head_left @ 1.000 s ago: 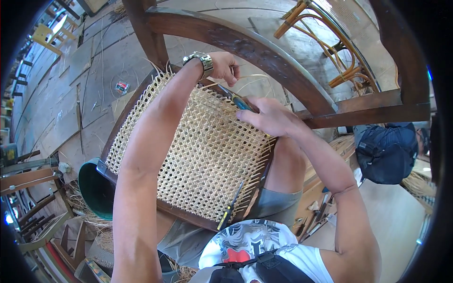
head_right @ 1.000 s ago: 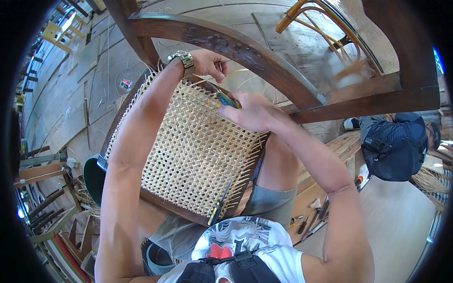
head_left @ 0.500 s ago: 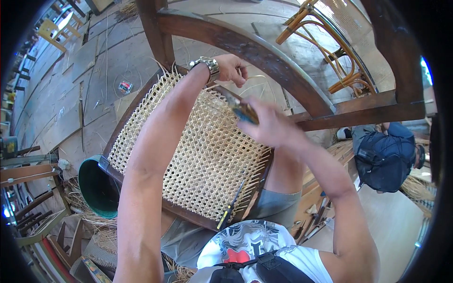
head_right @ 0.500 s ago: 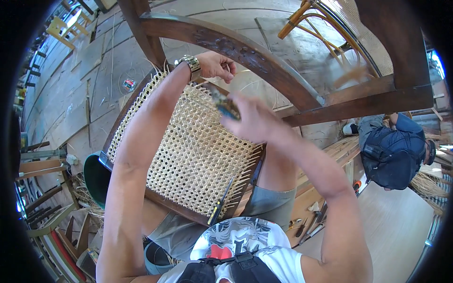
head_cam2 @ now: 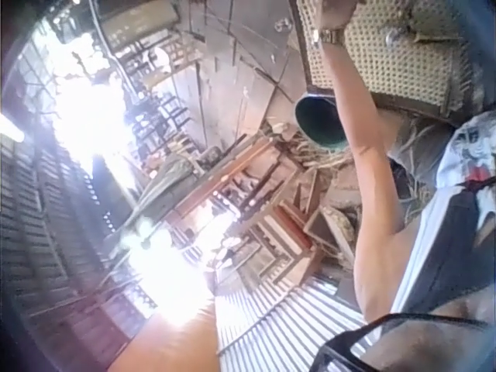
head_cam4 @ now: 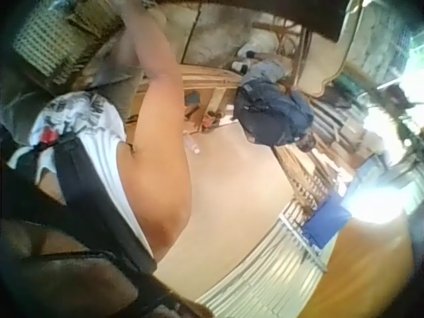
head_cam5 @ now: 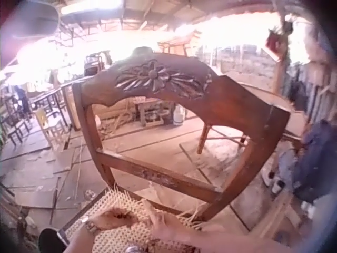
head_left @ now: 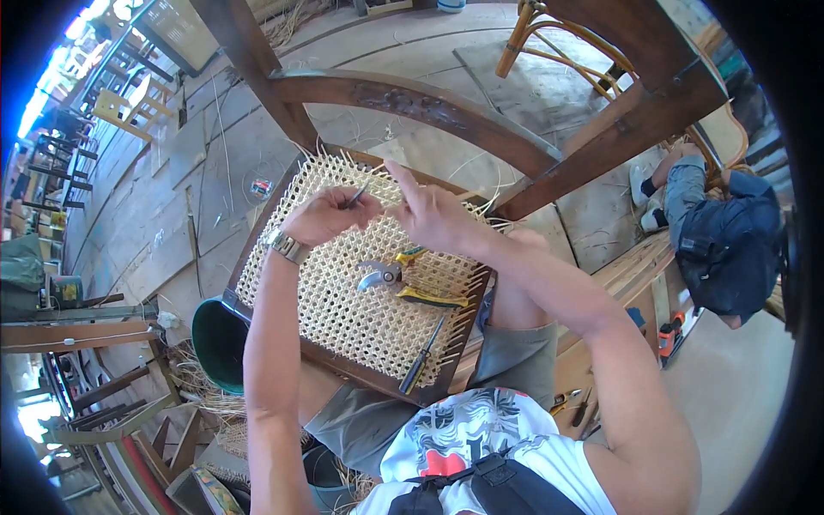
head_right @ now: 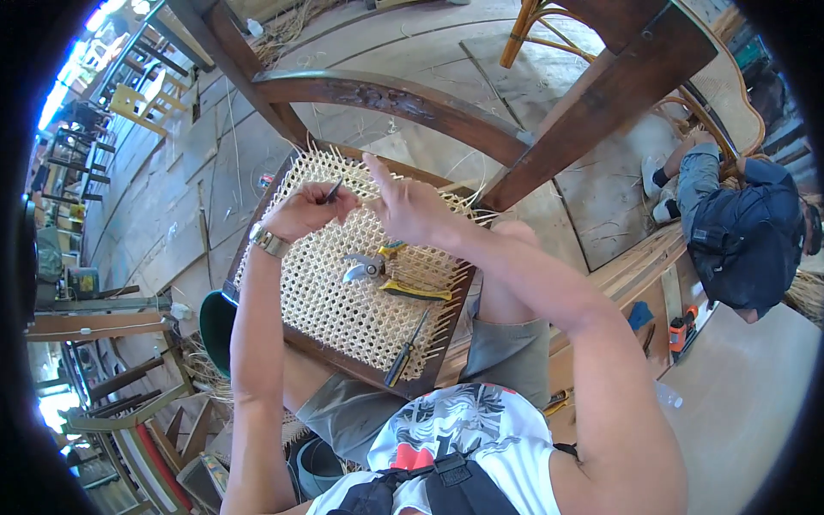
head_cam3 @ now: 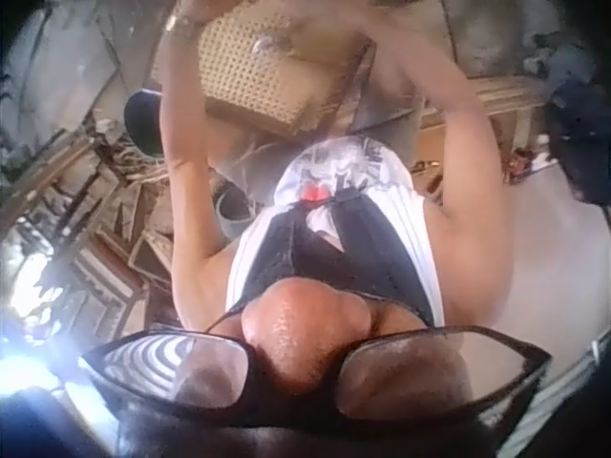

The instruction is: Weaving a rattan chair seat using wicker strips and tools in a furniture workshop.

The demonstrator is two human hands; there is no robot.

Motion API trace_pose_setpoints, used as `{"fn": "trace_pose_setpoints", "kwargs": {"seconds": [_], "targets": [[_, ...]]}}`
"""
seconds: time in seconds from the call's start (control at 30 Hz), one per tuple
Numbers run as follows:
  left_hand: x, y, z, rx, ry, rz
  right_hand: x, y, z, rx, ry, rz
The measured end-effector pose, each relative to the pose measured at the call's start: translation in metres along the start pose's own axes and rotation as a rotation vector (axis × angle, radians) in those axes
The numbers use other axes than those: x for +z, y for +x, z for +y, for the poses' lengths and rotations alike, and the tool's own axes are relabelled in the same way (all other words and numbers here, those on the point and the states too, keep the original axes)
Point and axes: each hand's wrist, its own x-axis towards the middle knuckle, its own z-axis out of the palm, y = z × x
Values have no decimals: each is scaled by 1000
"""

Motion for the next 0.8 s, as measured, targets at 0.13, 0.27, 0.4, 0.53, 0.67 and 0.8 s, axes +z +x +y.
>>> {"fn": "trace_pose_setpoints", "kwargs": {"seconds": [0.13, 0.27, 0.4, 0.53, 0.67, 0.8], "targets": [[4, 49, -7, 47, 281, 739, -4, 45, 39, -12, 40, 441], [7, 68, -18, 26, 617, 781, 19, 79, 67, -160, 44, 682], [22, 80, -13, 37, 753, 728, 16, 82, 64, -195, 173, 633], [17, 83, -20, 56, 807, 711, 11, 75, 51, -331, 283, 704], [19, 82, -17, 96, 695, 675, 16, 60, 37, -239, 155, 546], [22, 86, -17, 139, 704, 693, 29, 67, 50, -319, 10, 737]]}}
